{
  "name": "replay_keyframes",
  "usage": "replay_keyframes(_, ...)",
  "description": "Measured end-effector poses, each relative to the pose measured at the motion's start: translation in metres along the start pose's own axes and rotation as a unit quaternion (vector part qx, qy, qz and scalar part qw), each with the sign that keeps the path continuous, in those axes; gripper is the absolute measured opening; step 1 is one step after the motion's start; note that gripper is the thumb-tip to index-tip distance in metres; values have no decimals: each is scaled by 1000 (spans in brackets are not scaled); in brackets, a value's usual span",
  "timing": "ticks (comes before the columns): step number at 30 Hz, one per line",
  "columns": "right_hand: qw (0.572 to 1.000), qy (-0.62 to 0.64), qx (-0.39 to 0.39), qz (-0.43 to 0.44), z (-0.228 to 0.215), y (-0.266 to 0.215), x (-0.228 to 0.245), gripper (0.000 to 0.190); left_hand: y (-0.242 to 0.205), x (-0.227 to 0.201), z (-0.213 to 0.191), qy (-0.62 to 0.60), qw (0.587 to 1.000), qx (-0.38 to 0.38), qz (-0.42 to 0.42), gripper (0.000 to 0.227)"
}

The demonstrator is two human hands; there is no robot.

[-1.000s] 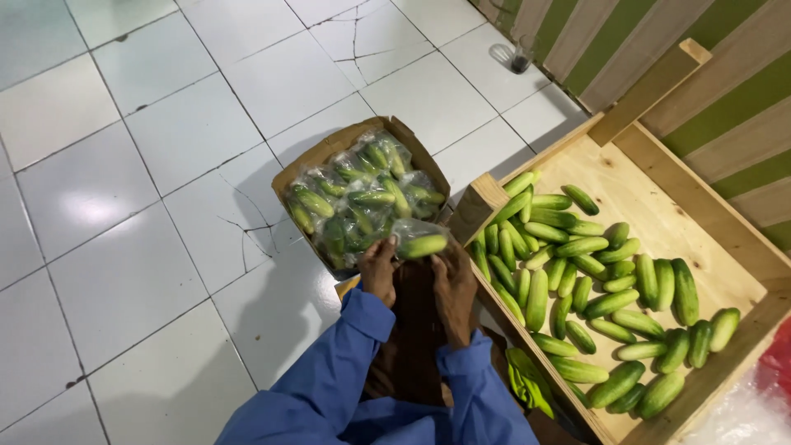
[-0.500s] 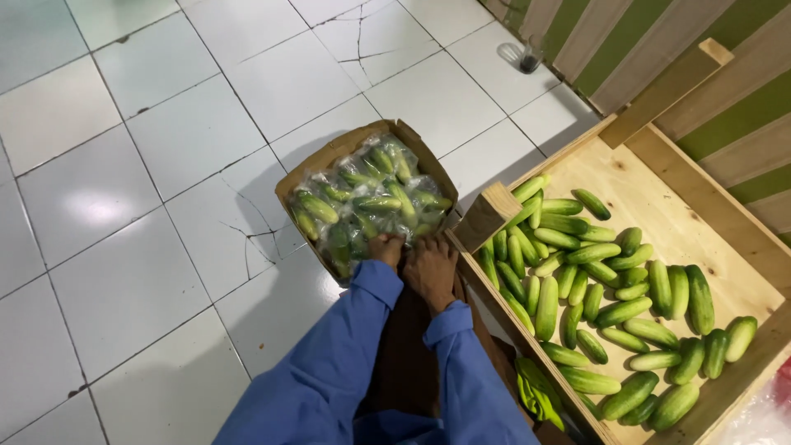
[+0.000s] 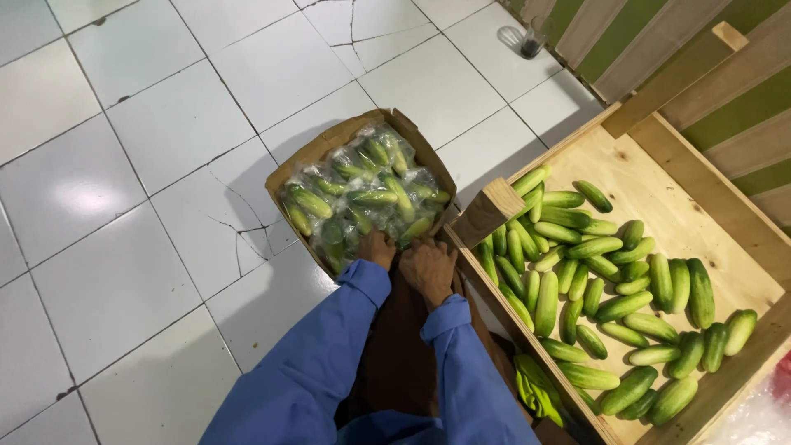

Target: Bagging individual cucumbers and placing them into a cardboard box for distribution

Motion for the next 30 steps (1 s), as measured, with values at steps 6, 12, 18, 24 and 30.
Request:
replay_keyframes(6, 999, 31, 3, 18, 3, 3, -1, 26, 3, 18, 19, -27, 997, -78, 2, 39)
replay_keyframes(12, 996, 69, -13, 45, 6, -3, -5, 26, -17, 6, 6, 19, 992, -111, 52, 32)
replay_keyframes(18, 985, 129, -108, 30, -38, -27, 0, 27, -48, -9, -17, -28, 960, -219, 171, 30)
replay_keyframes(24, 983, 115, -140, 22, -48, -54, -7, 33, -149, -83, -45, 46, 854, -339, 391, 14)
replay_keyframes(30, 986, 144, -80, 25, -32, -79, -34, 42, -185, -118, -27, 31, 847, -320, 423, 8)
Point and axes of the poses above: each hand's wrist, its own y-axis towards the middle knuckle, its own z-axis out of the palm, x = y × z, the point moved 6 cm from there along y, towards the middle knuckle, and after that the axes turned 15 degrees about x, right-handed, at the moved point
